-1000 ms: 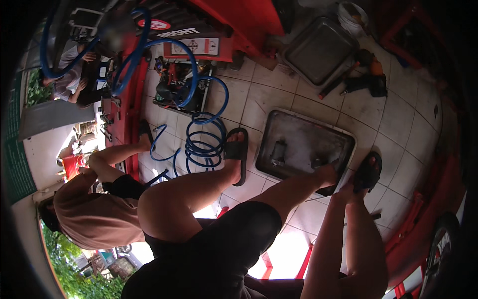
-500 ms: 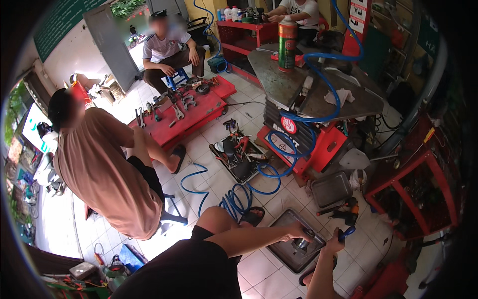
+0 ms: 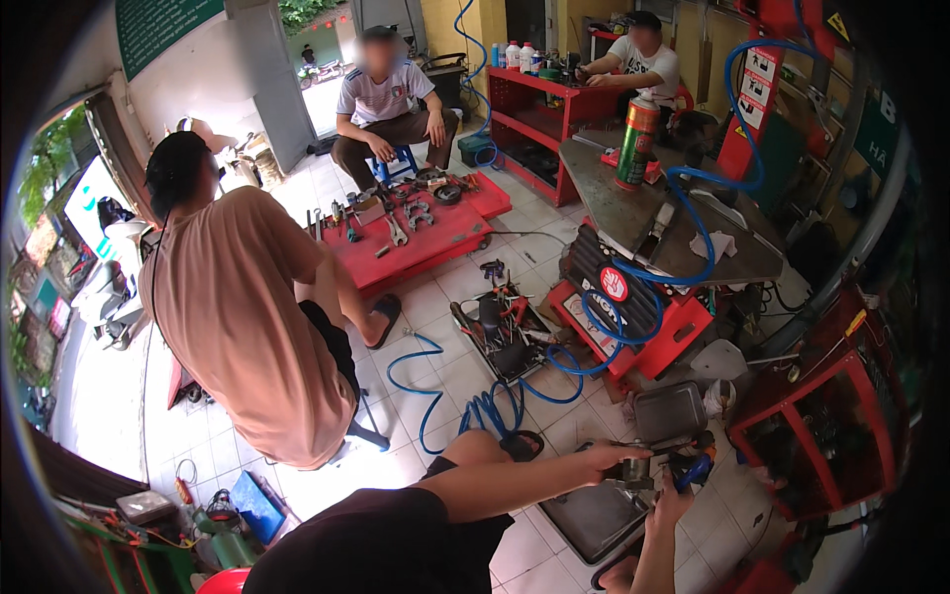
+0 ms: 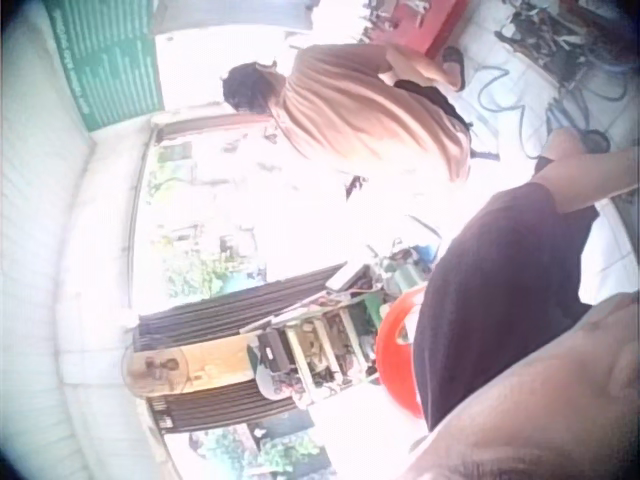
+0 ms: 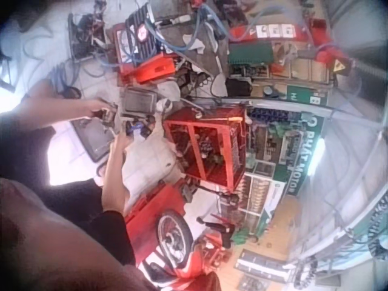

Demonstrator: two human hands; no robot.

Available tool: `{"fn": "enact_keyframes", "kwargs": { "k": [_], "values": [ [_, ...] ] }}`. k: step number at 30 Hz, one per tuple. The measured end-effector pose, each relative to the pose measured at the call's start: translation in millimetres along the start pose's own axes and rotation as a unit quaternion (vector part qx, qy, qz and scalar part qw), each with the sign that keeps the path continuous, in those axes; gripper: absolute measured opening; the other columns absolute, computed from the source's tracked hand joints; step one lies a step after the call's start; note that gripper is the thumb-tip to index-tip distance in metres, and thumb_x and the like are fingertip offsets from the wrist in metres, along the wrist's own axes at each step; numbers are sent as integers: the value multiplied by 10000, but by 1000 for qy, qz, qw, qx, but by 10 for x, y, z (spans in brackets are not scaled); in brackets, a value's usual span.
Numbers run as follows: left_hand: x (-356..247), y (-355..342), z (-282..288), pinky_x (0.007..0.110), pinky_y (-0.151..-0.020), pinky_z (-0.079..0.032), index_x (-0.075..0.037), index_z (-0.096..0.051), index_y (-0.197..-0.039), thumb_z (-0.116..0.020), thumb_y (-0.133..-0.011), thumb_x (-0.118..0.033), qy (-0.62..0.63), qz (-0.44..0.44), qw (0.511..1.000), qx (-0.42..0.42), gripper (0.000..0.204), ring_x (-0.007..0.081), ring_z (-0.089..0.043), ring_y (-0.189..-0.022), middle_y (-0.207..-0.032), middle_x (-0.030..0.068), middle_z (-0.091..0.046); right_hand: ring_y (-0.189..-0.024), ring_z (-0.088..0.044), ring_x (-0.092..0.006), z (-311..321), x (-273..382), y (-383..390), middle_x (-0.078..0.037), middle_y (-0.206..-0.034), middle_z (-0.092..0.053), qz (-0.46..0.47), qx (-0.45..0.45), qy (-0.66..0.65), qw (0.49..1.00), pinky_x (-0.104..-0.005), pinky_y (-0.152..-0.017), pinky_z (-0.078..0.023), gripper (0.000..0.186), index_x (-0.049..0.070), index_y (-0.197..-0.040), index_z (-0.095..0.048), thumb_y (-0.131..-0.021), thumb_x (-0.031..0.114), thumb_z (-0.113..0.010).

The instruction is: The person disassembles a carburetor over a metal tray using a screwdriver to remove internal components. The person then cleans the individual parts within the tray before reassembling the unit.

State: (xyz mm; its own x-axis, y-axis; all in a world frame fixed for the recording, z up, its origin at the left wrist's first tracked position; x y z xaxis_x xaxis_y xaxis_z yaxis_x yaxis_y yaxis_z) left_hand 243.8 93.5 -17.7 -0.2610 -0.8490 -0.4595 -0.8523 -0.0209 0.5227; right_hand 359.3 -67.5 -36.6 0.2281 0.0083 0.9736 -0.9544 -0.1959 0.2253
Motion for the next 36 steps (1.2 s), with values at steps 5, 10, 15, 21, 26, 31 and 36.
{"fn": "enact_keyframes", "kwargs": {
  "k": [5, 10, 15, 21, 26, 31, 36],
  "values": [
    [-69, -127, 189, 311, -744, -529, -45, -668, -1006, -810, -739, -226, 16, 24, 999, -20, 352, 176, -650, -820, -931, 52, -668, -779, -588, -145, -197, 99, -20, -77, -951, -638, -1, 12, 39, 999, -276, -674, -468, 246, -49, -1070, -595, -838, 2, -659],
    [-265, -176, 339, 349, -734, -551, -47, -658, -999, -810, -732, -192, 57, 1, 995, -87, 340, 200, -656, -802, -912, 63, -664, -838, -578, -170, -191, 164, -69, -102, -959, -640, 23, 43, 144, 988, -299, -770, -454, 243, -80, -1050, -602, -829, -9, -671],
    [-355, -222, 245, 363, -736, -554, -44, -637, -1013, -803, -742, -177, 102, 4, 993, -56, 345, 216, -657, -811, -927, 70, -658, -826, -576, -170, -145, 150, -162, -86, -933, -642, 24, 49, 131, 990, -300, -763, -454, 218, -69, -1025, -620, -830, 8, -677],
    [-345, -250, 105, 366, -820, -533, -69, -611, -1049, -788, -767, -239, 93, 11, 995, -19, 374, 220, -638, -904, -971, 64, -643, -821, -572, -160, -163, 97, -208, -71, -936, -639, 10, 55, 136, 989, -296, -759, -452, 214, -60, -1017, -623, -828, 20, -684],
    [-351, -222, 160, 365, -885, -505, -98, -577, -1083, -784, -772, -295, 98, 12, 994, -52, 423, 221, -624, -925, -1030, 67, -614, -813, -564, -146, -201, 80, -213, -60, -922, -636, 34, 71, 107, 991, -287, -759, -445, 208, -51, -1000, -628, -817, 22, -697],
    [-465, -153, 139, 375, -880, -492, -123, -568, -1057, -781, -777, -327, 135, -14, 988, -68, 407, 225, -616, -905, -1011, 60, -607, -803, -559, -138, -246, 136, -159, -44, -908, -631, 22, 70, 103, 992, -279, -751, -445, 211, -44, -991, -630, -808, 26, -708],
    [-597, -228, 55, 398, -855, -494, -131, -575, -1019, -746, -803, -363, 167, -70, 983, 5, 361, 238, -620, -904, -954, 65, -625, -773, -575, -119, -368, 335, -81, -47, -869, -648, 26, 84, 85, 992, -265, -722, -462, 188, -38, -969, -652, -800, 22, -709]
  ]
}}
Point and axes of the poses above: each hand's wrist, its own y-axis away from the middle knuckle, its own z-axis out of the back of the hand, x = y × z, the point moved 10 cm from there along -y, towards the middle knuckle
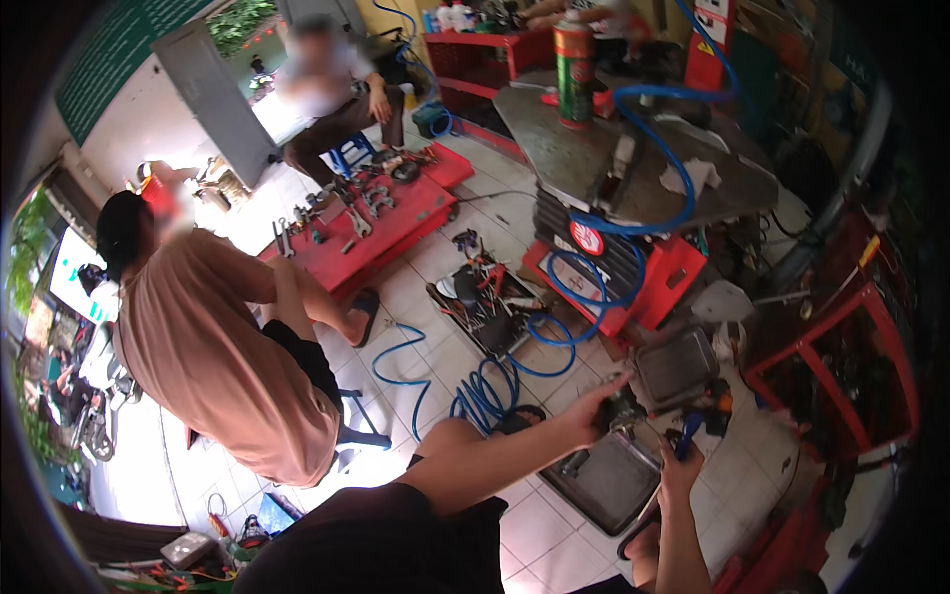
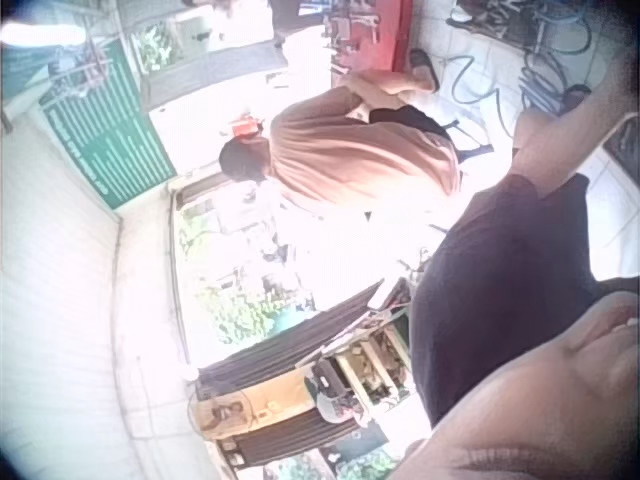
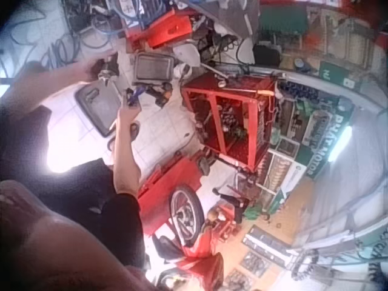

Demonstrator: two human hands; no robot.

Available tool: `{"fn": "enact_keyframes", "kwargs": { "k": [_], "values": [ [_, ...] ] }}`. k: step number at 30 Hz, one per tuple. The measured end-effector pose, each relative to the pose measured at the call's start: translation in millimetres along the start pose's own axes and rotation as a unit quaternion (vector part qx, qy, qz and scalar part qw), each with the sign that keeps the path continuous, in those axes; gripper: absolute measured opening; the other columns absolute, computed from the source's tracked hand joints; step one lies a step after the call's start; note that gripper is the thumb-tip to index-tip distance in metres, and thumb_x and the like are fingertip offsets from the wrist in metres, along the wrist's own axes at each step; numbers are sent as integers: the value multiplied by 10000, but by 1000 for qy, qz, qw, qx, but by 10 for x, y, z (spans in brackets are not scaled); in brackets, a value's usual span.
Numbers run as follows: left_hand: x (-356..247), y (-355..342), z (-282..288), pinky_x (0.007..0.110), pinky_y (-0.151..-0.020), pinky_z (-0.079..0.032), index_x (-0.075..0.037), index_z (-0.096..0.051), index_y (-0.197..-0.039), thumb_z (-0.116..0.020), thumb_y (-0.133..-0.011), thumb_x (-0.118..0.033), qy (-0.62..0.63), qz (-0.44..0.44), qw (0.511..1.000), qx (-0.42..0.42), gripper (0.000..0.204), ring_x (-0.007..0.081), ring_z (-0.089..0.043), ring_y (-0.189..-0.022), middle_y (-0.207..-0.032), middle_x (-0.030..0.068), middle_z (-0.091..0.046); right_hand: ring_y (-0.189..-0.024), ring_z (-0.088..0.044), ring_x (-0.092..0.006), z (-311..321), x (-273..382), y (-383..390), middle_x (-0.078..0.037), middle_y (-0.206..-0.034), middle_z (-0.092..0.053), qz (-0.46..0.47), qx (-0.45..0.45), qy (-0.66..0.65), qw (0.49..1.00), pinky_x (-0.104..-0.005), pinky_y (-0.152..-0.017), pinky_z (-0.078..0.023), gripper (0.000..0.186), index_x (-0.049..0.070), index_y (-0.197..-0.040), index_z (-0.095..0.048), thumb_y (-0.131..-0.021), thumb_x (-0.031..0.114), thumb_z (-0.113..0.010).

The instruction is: The person disassembles a carburetor over a metal tray using a screwdriver to remove internal components. The person then cleans the individual parts within the tray before reassembling the unit.

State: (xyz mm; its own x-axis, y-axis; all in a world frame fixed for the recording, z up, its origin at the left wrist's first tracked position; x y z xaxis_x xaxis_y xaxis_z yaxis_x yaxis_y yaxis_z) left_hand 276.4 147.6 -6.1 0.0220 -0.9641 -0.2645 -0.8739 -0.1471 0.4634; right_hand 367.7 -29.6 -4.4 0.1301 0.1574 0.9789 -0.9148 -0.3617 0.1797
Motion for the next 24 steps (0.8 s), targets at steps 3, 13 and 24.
{"fn": "enact_keyframes", "kwargs": {
  "k": [3, 13, 24],
  "values": [
    [10, -107, 113, 439, -892, -487, -118, -566, -1050, -675, -846, -427, 4, 14, 1000, 9, 386, 275, -625, -943, -993, 106, -637, -737, -575, -94, -63, 16, 43, -44, -813, -670, -31, 18, 43, 998, -251, -690, -459, 200, -25, -936, -675, -801, 108, -739],
    [172, -32, -135, 459, -939, -474, -16, -479, -1235, -599, -884, -479, 37, 43, 995, 83, 593, 325, -597, -1012, -1078, 134, -635, -787, -584, -62, -285, 469, 327, -44, -862, -694, 107, 124, 26, 986, -246, -736, -480, 266, -18, -1001, -672, -797, 124, -768],
    [298, -38, -185, 459, -977, -454, -14, -407, -1320, -676, -787, -510, 93, 66, 975, 190, 776, 339, -541, -1108, -1158, 156, -565, -789, -579, -67, -232, 455, 362, -24, -885, -676, 75, 95, -83, 989, -240, -713, -472, 205, -2, -979, -677, -809, 84, -752]
  ]
}}
Point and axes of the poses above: each hand's wrist, its own y-axis away from the middle knuckle, its own z-axis out of the back of the hand, x = y × z, the point moved 10 cm from there along -y, towards the middle knuckle
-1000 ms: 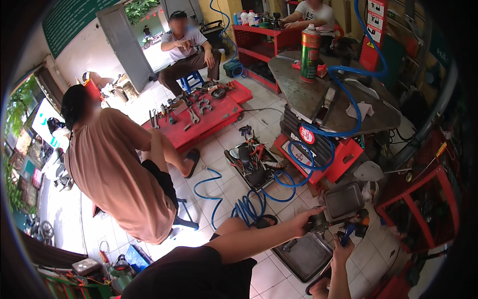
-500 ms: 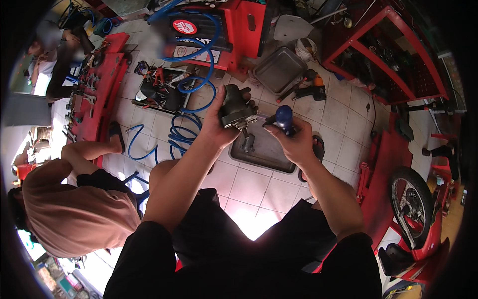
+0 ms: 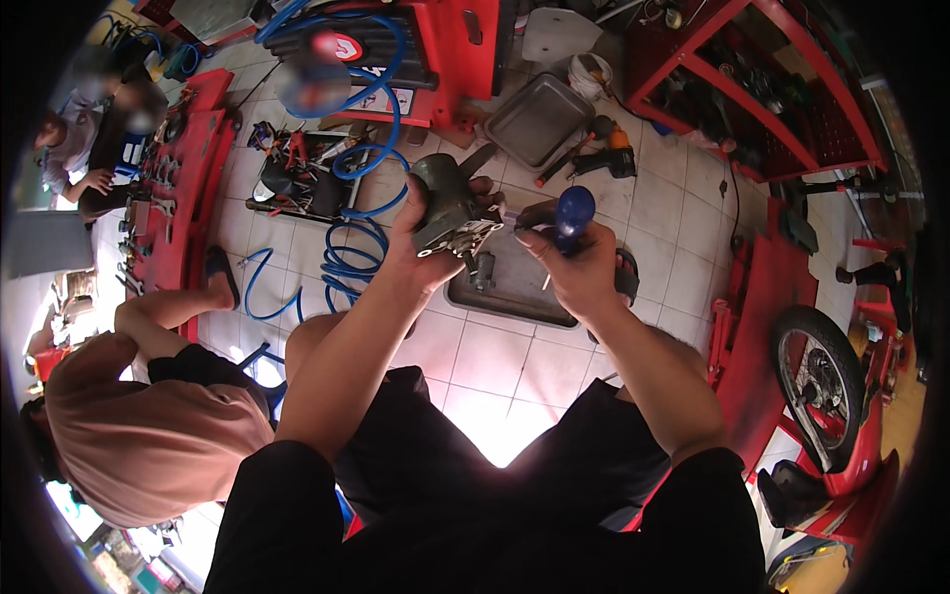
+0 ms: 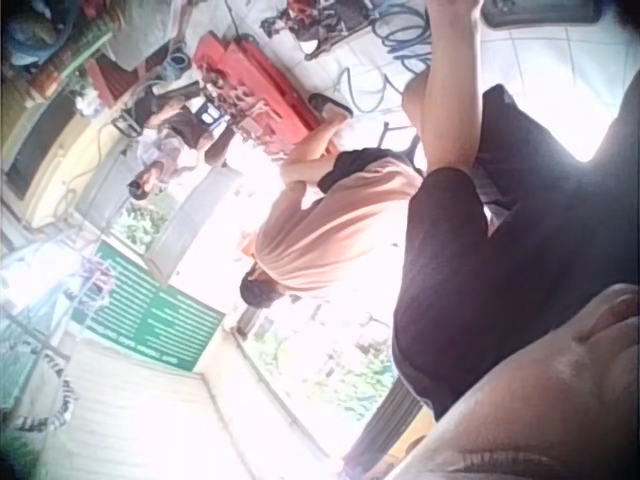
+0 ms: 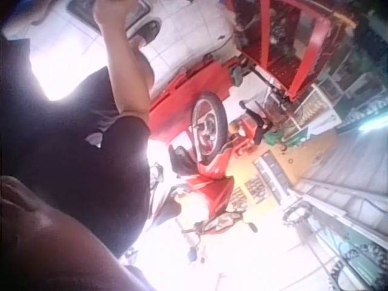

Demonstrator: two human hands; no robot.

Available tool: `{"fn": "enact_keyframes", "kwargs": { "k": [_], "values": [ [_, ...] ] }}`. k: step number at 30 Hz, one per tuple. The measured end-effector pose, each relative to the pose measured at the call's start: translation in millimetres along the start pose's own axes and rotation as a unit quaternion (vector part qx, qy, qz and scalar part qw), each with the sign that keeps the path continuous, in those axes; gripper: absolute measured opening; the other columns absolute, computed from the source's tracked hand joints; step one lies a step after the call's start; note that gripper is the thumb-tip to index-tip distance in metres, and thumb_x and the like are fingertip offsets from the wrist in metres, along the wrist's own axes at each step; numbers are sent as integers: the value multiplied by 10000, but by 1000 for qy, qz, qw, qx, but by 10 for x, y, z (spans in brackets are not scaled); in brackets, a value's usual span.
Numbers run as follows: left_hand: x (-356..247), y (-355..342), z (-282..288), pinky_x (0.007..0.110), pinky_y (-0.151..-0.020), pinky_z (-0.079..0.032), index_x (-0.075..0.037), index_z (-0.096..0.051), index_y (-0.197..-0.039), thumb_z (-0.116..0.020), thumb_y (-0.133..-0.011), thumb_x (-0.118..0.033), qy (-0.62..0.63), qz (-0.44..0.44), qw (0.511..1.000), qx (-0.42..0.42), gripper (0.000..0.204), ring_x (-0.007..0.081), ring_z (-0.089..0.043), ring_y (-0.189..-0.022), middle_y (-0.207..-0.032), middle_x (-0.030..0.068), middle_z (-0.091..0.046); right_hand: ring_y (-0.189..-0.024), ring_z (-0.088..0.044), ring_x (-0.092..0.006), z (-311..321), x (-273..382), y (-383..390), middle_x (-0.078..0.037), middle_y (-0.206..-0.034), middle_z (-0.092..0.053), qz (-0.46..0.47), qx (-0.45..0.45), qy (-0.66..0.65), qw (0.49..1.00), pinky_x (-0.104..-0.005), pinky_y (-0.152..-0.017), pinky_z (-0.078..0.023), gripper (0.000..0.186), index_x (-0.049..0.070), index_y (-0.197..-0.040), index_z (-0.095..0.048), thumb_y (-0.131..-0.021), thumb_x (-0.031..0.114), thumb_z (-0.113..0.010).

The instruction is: The person disassembles a carburetor over a metal tray using a screwdriver to remove internal components. The person then cleans the individual parts within the tray before reassembling the unit.

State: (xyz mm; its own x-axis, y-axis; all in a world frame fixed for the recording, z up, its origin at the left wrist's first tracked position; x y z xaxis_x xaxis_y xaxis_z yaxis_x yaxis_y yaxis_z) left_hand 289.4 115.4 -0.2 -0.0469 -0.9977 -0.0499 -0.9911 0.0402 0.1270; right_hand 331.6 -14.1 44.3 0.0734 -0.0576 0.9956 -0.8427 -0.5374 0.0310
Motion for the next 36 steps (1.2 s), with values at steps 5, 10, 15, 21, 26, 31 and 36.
{"fn": "enact_keyframes", "kwargs": {
  "k": [5, 10, 15, 21, 26, 31, 36],
  "values": [
    [92, 7, -259, 414, -975, -447, 9, -329, -1359, -827, -551, -579, -34, 29, 996, 82, 1116, 227, -484, -1018, -1040, 58, -448, -813, -596, -85, -114, 204, 59, -50, -907, -679, 15, 19, -41, 999, -243, -723, -478, 189, 2, -963, -677, -803, 71, -749],
    [246, 10, -327, 444, -970, -448, -23, -397, -1309, -825, -586, -559, -15, 79, 984, 156, 998, 245, -486, -1024, -1056, 78, -454, -921, -617, -159, -183, 444, 91, -105, -978, -660, 141, 67, 44, 987, -274, -816, -480, 199, -61, -951, -628, -768, -78, -705],
    [229, 54, -245, 453, -947, -437, -45, -457, -1229, -829, -657, -409, -68, 53, 986, 139, 773, 253, -495, -1063, -1074, 87, -469, -935, -623, -215, -205, 464, 72, -139, -1044, -614, 153, 66, 107, 980, -295, -823, -486, 226, -51, -914, -625, -714, -79, -724],
    [310, 55, -215, 456, -969, -432, -60, -437, -1285, -815, -714, -327, -29, 97, 988, 117, 735, 250, -502, -1115, -1113, 89, -491, -899, -596, -205, -144, 405, 32, -109, -1041, -589, 57, 48, 98, 992, -287, -782, -471, 260, -25, -861, -619, -651, -47, -770],
    [278, 96, -146, 483, -971, -463, -38, -396, -1336, -807, -732, -276, -77, 92, 987, 106, 768, 266, -520, -1154, -1193, 108, -502, -854, -598, -211, -155, 442, 60, -101, -963, -607, 76, 62, 194, 976, -297, -746, -463, 289, -1, -805, -629, -565, -46, -783],
    [276, 137, -157, 468, -967, -472, -39, -388, -1347, -801, -741, -285, -92, 100, 985, 102, 774, 259, -525, -1158, -1209, 107, -506, -804, -621, -240, -208, 600, 97, -119, -914, -624, 166, 65, 207, 962, -310, -685, -477, 286, 18, -751, -638, -503, -41, -769],
    [289, 141, -189, 423, -949, -479, -57, -405, -1342, -802, -741, -278, -87, 100, 984, 119, 755, 252, -551, -1131, -1201, 107, -535, -749, -630, -254, -309, 778, 186, -119, -855, -628, 246, 87, 240, 935, -312, -647, -483, 316, 16, -809, -641, -521, -25, -765]
  ]
}}
Point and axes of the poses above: each hand's wrist, its own y-axis away from the middle knuckle, its own z-axis out of the back of the hand, x = y × z, the point moved 10 cm from there along -y, towards the middle knuckle
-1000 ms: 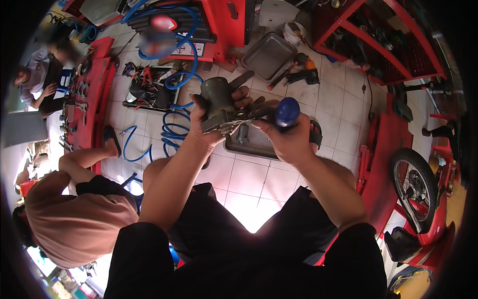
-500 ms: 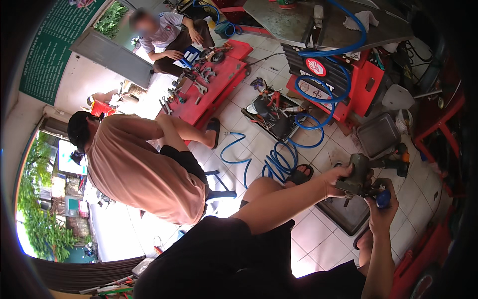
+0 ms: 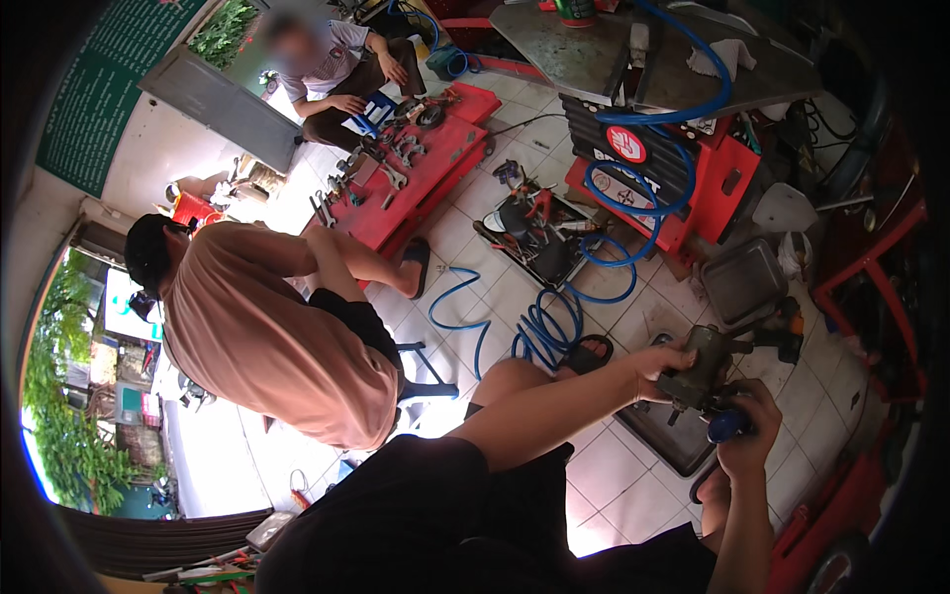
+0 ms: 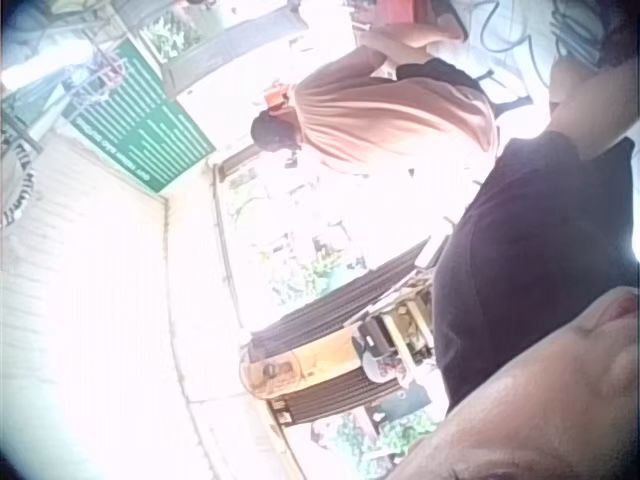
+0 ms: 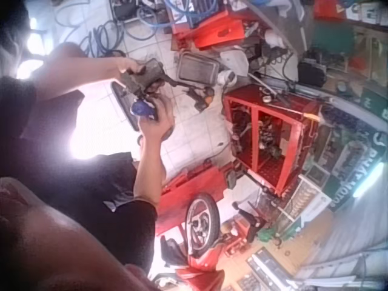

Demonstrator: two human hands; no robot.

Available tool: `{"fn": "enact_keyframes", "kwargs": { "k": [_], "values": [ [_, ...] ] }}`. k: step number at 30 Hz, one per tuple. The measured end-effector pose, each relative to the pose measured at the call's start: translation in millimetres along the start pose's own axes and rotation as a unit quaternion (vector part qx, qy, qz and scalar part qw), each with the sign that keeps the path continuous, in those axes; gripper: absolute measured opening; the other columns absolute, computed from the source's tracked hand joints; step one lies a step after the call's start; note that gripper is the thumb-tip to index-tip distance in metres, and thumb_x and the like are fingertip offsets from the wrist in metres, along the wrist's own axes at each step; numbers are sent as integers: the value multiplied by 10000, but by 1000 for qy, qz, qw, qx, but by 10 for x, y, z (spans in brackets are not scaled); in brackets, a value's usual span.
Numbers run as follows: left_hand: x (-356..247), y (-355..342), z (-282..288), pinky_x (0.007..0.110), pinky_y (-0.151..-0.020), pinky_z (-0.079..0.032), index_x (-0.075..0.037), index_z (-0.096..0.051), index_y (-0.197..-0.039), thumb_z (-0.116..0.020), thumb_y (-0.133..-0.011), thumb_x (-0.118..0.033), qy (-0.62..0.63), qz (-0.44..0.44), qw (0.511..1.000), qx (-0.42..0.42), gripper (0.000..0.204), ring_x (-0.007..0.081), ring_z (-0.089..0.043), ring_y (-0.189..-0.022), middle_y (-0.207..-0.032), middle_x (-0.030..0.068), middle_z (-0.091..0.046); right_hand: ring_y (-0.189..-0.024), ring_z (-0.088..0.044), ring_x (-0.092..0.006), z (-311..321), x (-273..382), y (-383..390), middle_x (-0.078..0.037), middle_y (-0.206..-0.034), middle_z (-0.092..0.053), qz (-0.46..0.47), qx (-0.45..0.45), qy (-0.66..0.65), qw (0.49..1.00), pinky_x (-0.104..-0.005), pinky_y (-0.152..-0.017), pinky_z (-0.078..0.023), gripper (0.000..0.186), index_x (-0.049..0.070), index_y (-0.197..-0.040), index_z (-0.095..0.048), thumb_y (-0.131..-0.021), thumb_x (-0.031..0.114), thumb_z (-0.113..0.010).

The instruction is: The person disassembles a carburetor over a metal tray using a screwdriver to remove internal components. The person then cleans the individual parts within the tray before reassembling the unit.

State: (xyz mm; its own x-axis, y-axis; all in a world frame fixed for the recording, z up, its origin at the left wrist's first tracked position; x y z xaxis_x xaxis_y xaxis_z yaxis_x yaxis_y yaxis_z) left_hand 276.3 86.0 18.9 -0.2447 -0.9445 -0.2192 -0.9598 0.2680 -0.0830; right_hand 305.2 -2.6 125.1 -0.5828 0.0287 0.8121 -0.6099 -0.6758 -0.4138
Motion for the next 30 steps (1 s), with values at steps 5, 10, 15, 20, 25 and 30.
{"fn": "enact_keyframes", "kwargs": {
  "k": [5, 10, 15, 20, 25, 30],
  "values": [
    [27, -29, 7, 446, -973, -462, -90, -435, -1330, -800, -743, -231, 39, 5, 999, 20, 705, 259, -573, -1130, -1232, 107, -565, -745, -629, -251, -25, 23, 2, -115, -813, -625, 13, -2, -38, 999, -308, -619, -471, 259, -3, -799, -623, -581, -9, -763],
    [51, -28, 25, 437, -948, -470, -68, -430, -1322, -807, -734, -284, 24, 2, 1000, 1, 732, 264, -555, -1121, -1193, 125, -545, -741, -629, -244, -35, -71, 0, -115, -809, -627, -31, 10, -71, 997, -302, -599, -465, 278, -6, -790, -607, -586, 17, -796],
    [62, -2, -9, 426, -929, -477, -45, -420, -1315, -815, -726, -304, 11, -1, 1000, -19, 755, 263, -532, -1131, -1181, 133, -521, -692, -628, -235, -23, 56, -3, -102, -799, -635, 6, 4, -9, 1000, -301, -577, -462, 288, 7, -808, -608, -600, 52, -802],
    [32, -32, -99, 435, -930, -475, -32, -401, -1334, -807, -735, -311, 20, -1, 1000, 17, 776, 262, -532, -1119, -1165, 129, -518, -653, -624, -226, 43, 177, -16, -77, -797, -648, 70, -41, -19, 997, -287, -547, -448, 258, 23, -797, -612, -605, 44, -782],
    [42, -37, -41, 442, -927, -474, -33, -397, -1341, -802, -741, -300, 28, 1, 1000, 9, 771, 267, -532, -1113, -1170, 133, -515, -667, -632, -238, 7, 15, 4, -89, -769, -643, 2, -11, -10, 1000, -292, -563, -459, 232, 24, -782, -615, -620, 47, -780],
    [76, -1, 9, 449, -929, -472, -35, -381, -1357, -798, -748, -281, 13, 5, 1000, -9, 779, 268, -526, -1122, -1175, 135, -512, -660, -630, -244, -18, 53, 52, -103, -765, -642, 38, -7, 4, 999, -299, -572, -467, 220, 22, -787, -615, -636, 65, -770]
  ]
}}
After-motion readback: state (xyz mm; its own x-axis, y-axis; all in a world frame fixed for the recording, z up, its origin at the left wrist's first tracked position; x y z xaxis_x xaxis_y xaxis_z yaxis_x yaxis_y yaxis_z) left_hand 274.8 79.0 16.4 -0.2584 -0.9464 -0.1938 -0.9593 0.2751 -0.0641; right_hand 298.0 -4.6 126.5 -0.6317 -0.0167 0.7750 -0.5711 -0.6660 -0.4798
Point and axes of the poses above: each hand's wrist, its own y-axis away from the middle knuckle, its own z-axis out of the back of the hand, x = y × z, the point moved 10 cm from there along -y, towards the middle knuckle
